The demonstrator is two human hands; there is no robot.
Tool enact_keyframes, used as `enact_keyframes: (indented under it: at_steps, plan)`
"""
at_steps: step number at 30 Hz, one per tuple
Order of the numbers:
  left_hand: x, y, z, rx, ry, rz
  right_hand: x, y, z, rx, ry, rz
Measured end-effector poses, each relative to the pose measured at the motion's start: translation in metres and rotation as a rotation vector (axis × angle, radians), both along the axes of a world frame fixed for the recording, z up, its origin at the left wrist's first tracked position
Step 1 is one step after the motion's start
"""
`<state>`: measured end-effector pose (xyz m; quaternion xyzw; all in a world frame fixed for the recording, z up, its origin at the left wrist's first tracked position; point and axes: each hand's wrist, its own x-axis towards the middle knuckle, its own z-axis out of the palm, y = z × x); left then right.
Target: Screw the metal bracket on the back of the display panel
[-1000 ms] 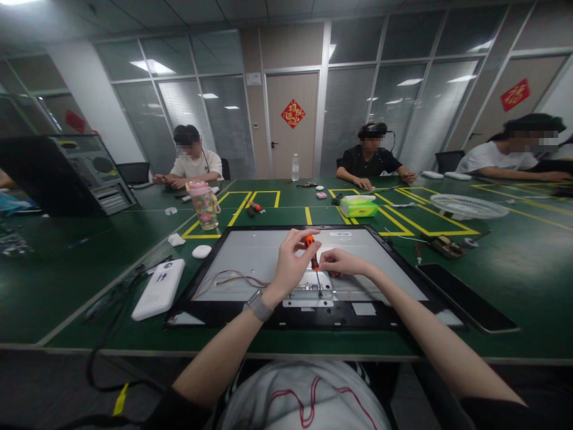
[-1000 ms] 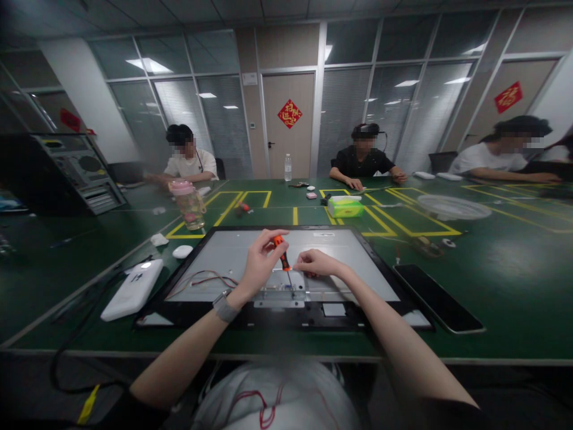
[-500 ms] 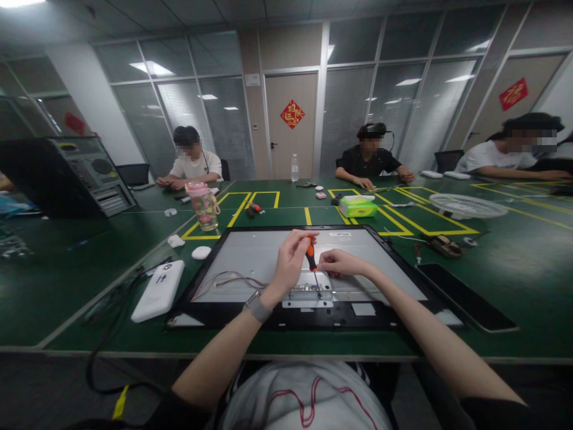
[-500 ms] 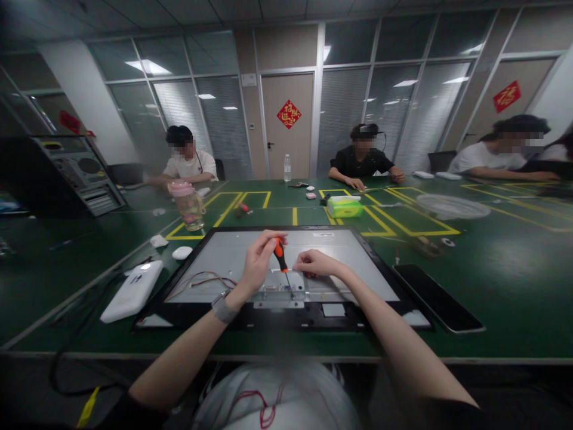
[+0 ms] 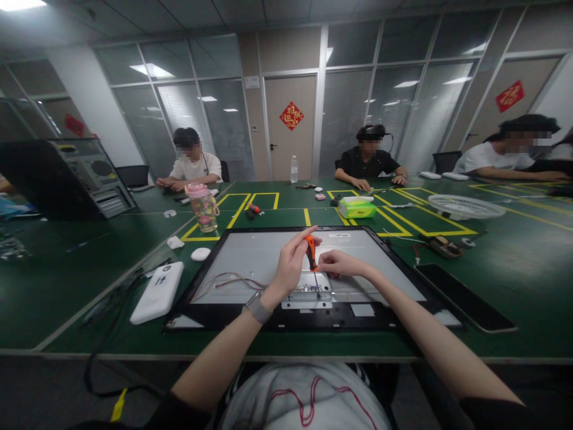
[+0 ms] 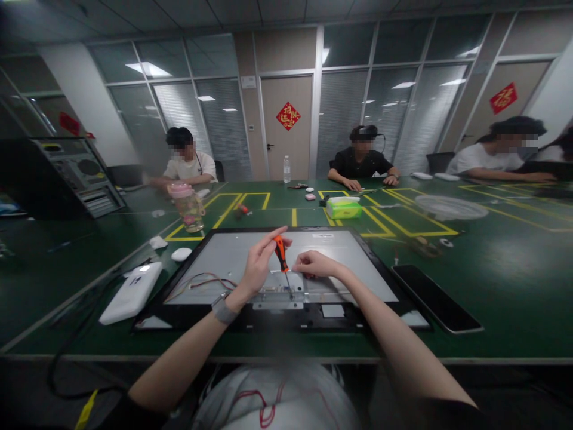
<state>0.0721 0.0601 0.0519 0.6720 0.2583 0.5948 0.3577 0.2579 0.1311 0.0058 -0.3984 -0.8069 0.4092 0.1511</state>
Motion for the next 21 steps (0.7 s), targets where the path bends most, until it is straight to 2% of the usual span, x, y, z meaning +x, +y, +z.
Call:
enact_keyframes:
  at_steps: [3, 8, 14, 18, 21]
  plan:
    - [0.0013, 0.0006, -0.0007, 0.025, 0.021, 0.030, 0.0006, 0.0026, -0.0033, 0.003, 0.001, 0.001]
    - [0.0016, 0.0038, -0.0027, 0.152, 0.056, 0.170, 0.0007, 0.0032, -0.0042, 0.003, 0.003, 0.005]
    - [0.0005, 0.0025, 0.0004, 0.092, 0.069, 0.151, 0.0003, 0.0030, -0.0040, -0.002, 0.014, 0.002]
    - [0.0005, 0.0016, -0.0003, 0.019, 0.011, 0.062, 0.0006, 0.0034, -0.0051, -0.010, 0.012, -0.010]
    - [0.0012, 0.0008, -0.0012, 0.073, 0.024, 0.091, 0.0005, 0.0024, -0.0041, -0.007, 0.009, -0.011]
